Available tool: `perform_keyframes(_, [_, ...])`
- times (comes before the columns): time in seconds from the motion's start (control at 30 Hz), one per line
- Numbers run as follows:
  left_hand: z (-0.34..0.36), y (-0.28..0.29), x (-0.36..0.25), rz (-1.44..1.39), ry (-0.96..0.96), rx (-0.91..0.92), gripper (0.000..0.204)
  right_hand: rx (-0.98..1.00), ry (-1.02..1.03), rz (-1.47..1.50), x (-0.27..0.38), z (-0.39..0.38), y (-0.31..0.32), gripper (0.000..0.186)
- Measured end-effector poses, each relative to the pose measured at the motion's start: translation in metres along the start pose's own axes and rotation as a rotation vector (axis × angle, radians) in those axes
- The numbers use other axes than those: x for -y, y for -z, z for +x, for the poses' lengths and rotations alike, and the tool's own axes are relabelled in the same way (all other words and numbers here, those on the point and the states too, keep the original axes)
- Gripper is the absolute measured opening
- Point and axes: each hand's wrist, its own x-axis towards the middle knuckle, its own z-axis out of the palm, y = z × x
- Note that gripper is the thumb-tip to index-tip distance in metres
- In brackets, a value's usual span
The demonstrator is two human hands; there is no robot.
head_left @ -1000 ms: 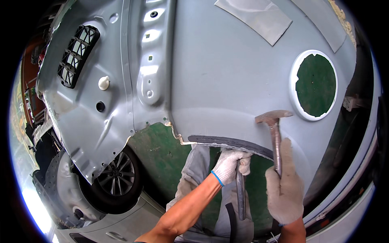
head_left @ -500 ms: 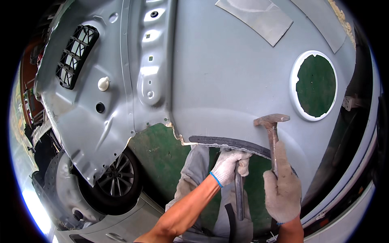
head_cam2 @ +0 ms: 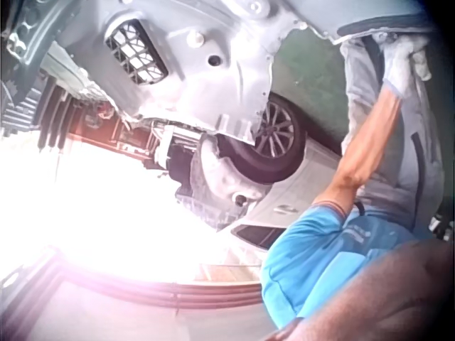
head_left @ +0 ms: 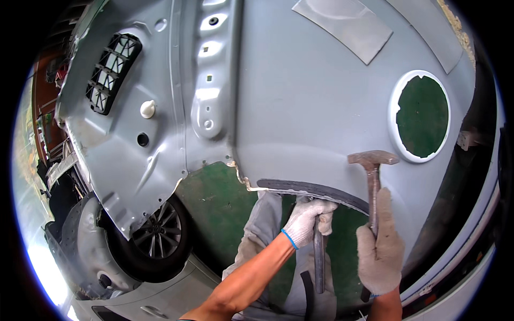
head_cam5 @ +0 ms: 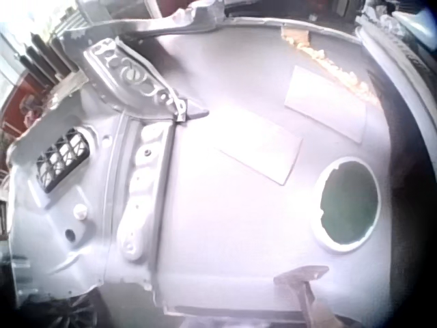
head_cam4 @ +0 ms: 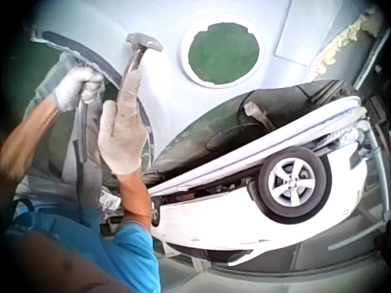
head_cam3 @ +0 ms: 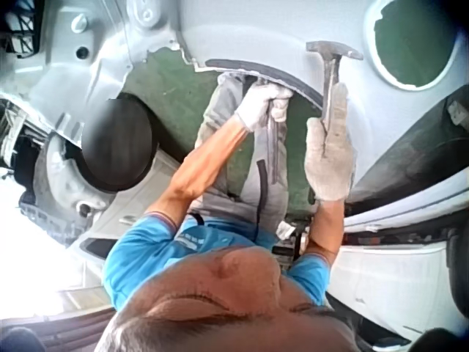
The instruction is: The person uses a hammer and a metal dolly to smooth and shape the edges of a white car bumper with a circular cutout. They repeatedly strike the bumper's edge while supporting it with the dolly, then flip the bumper to continue working on the underside.
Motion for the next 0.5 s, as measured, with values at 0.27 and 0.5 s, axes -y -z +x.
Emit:
perform_keyframes(0.27, [0.002, 0.004, 0.000, -0.093, 0.018, 0.053, 0.017, -0.005, 0.051, -0.005, -0.014, -0.012, -0.007, 0.069])
perform_keyframes(0.5, [-0.001, 0.016, -0.002, -0.168, 0.008, 0.056, 0.015, 0.033, 0.080, 0.040, -0.002, -0.013, -0.015, 0.069])
